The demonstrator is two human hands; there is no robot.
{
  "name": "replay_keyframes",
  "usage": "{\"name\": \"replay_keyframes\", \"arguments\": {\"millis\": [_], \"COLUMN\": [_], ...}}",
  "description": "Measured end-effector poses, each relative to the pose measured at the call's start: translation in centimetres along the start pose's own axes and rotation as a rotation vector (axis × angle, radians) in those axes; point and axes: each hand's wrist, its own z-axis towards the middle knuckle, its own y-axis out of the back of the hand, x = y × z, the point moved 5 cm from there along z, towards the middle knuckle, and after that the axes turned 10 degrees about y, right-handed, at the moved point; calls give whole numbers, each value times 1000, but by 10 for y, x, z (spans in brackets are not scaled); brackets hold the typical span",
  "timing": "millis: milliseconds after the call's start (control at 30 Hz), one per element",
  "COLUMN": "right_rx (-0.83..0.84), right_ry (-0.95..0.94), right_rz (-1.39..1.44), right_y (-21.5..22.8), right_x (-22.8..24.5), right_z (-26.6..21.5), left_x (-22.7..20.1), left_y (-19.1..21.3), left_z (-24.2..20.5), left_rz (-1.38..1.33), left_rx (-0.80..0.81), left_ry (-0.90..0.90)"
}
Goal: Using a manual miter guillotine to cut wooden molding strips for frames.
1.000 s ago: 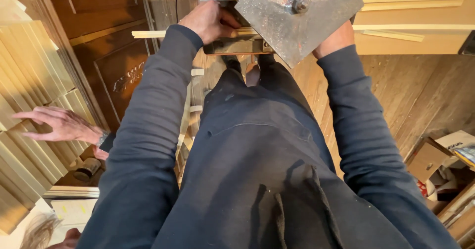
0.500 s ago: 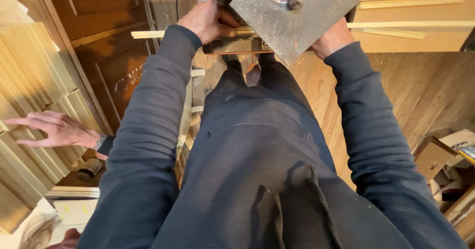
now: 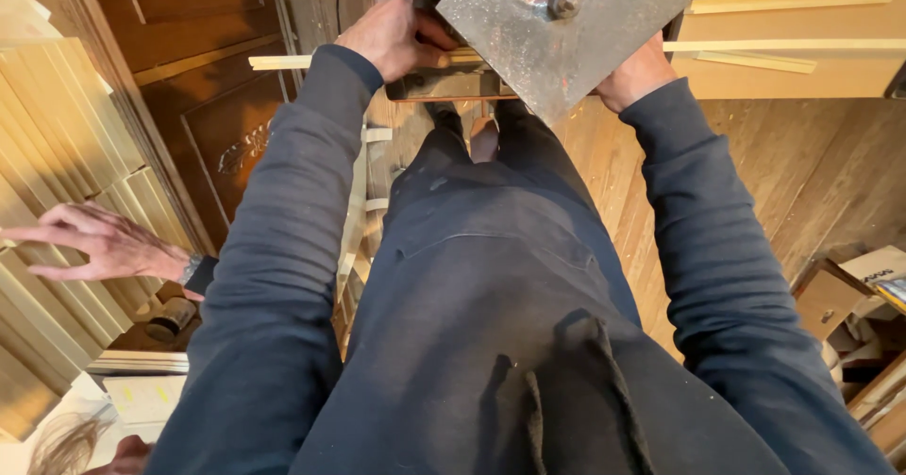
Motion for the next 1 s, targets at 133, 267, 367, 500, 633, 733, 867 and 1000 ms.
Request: {"name": "replay_keyframes", "arguments": {"millis": [133,267,367,500,633,733,867,1000], "right_rx": [-2,7,38,30,84,-40,-66,-101], "right_ry": [-17,-10,-49,-20,10,137,-41,-161], "right_rz": [23,-6,0,-23,12,-115,-58,52], "right_y": [-3,-4,-5,-5,3,8,-2,-4], "right_x": [-5,-4,-6,-7,2,18,21,16], "right_z": [-1,-1,1,3,12,8,0,-2], "left_x": [2,2,6,8,8,10,1,4], "left_y": [-1,-4,-4,-5,-5,-5,1,0], "left_z": [3,3,5,6,6,5,-3,-1], "left_rz": [1,-24,-19,-10,-55,-2,-28,-5], "left_rx": [14,29,19,12,32,13,21,32], "left_ry": [-24,9,5,-26,-24,3,19,3]}}
